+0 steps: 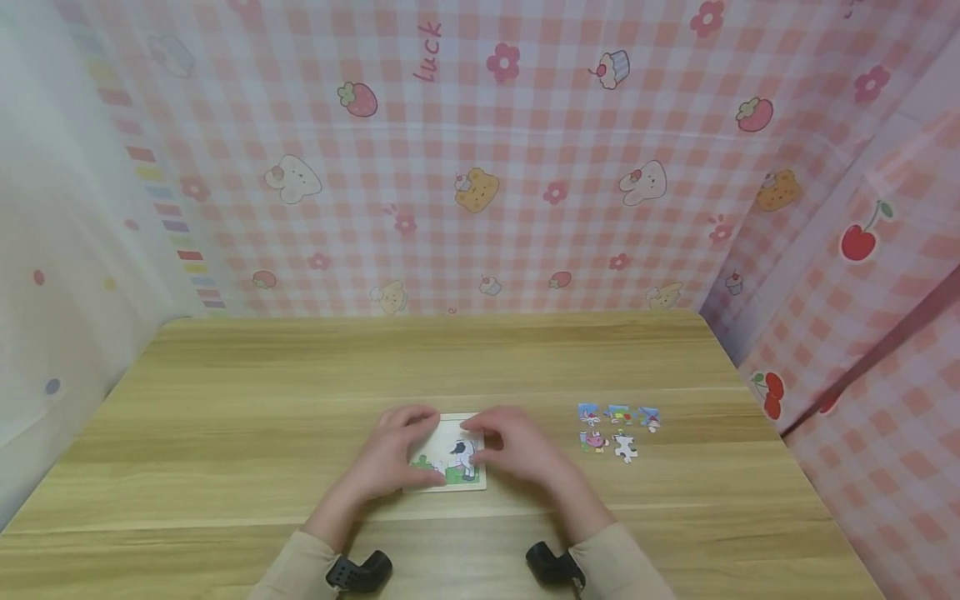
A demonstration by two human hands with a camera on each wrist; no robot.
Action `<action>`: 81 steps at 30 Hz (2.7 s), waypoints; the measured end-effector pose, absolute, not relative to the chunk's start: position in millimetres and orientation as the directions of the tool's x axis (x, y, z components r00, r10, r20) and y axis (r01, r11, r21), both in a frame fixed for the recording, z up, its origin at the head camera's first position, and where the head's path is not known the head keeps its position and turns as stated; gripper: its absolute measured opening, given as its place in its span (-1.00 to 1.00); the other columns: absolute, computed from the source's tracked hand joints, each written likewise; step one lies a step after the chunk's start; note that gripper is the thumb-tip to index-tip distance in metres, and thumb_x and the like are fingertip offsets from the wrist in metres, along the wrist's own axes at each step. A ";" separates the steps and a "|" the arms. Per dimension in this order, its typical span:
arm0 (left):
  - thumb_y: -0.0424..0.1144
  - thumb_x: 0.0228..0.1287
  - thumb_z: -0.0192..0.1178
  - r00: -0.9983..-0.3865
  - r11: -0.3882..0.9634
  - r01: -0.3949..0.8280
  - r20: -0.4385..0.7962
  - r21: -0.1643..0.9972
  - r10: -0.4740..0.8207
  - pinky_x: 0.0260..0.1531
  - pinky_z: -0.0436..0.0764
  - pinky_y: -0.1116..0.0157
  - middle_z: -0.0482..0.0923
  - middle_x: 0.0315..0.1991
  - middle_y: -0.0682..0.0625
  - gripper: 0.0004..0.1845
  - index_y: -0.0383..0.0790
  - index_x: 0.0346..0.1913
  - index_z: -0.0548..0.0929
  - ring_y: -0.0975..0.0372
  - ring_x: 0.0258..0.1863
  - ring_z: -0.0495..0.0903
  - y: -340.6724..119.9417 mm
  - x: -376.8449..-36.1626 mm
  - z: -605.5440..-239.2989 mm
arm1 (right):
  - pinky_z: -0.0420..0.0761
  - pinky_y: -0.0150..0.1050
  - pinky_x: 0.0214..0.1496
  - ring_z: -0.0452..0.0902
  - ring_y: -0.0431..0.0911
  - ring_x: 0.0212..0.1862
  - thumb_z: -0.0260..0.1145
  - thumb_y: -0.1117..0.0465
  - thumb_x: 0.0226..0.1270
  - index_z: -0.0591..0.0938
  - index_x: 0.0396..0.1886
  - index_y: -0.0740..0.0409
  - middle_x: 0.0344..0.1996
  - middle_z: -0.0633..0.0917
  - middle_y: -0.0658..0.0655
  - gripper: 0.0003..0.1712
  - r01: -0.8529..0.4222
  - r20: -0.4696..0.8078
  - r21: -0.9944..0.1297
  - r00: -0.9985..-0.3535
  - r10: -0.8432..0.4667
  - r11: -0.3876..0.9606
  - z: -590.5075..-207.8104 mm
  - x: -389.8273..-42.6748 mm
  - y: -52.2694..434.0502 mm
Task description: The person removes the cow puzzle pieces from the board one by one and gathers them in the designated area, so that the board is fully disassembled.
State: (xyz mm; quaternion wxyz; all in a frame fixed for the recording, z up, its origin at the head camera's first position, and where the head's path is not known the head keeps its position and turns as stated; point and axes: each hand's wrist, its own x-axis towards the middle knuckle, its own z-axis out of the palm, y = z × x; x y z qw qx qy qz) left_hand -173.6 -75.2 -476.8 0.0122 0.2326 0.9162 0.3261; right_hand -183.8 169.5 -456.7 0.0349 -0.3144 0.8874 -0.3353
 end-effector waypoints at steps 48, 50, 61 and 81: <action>0.06 -0.10 0.58 -0.889 0.679 0.424 0.132 0.599 0.438 0.33 0.28 -0.02 0.35 0.37 -0.09 -0.03 -0.34 0.37 0.45 -0.01 0.37 0.20 -75.5 -174.3 -478.1 | 0.49 -0.28 -0.17 0.42 -0.18 -0.23 0.47 0.33 0.19 0.70 -0.12 0.01 -0.24 0.54 -0.08 -0.73 -0.478 0.129 -0.630 -0.842 -0.524 0.612 -463.1 -183.0 152.5; 0.07 -0.11 0.58 -0.890 0.680 0.421 0.129 0.600 0.437 0.33 0.28 -0.02 0.35 0.37 -0.09 -0.02 -0.33 0.37 0.45 -0.01 0.37 0.20 -75.5 -174.1 -478.2 | 0.50 -0.31 -0.21 0.42 -0.19 -0.26 0.46 0.35 0.20 0.70 -0.13 0.02 -0.27 0.54 -0.08 -0.74 -0.472 0.126 -0.646 -0.841 -0.526 0.600 -463.0 -183.5 153.0; 0.07 -0.12 0.58 -0.887 0.682 0.432 0.140 0.590 0.440 0.33 0.27 -0.02 0.35 0.37 -0.09 -0.02 -0.34 0.37 0.45 -0.01 0.37 0.20 -75.4 -174.7 -478.3 | 0.48 -0.33 -0.25 0.42 -0.24 -0.32 0.39 0.41 0.25 0.67 -0.15 0.00 -0.38 0.56 -0.13 -0.75 -0.472 0.114 -0.696 -0.817 -0.565 0.541 -461.6 -184.6 154.5; 0.06 -0.11 0.58 -0.891 0.682 0.422 0.134 0.598 0.434 0.33 0.27 -0.03 0.35 0.38 -0.09 -0.02 -0.33 0.37 0.44 -0.02 0.38 0.19 -75.4 -174.7 -480.0 | 0.51 -0.31 -0.22 0.47 -0.24 -0.32 0.36 0.39 0.29 0.65 -0.16 -0.02 -0.41 0.59 -0.17 -0.76 -0.488 0.136 -0.678 -0.818 -0.560 0.549 -461.7 -182.9 155.1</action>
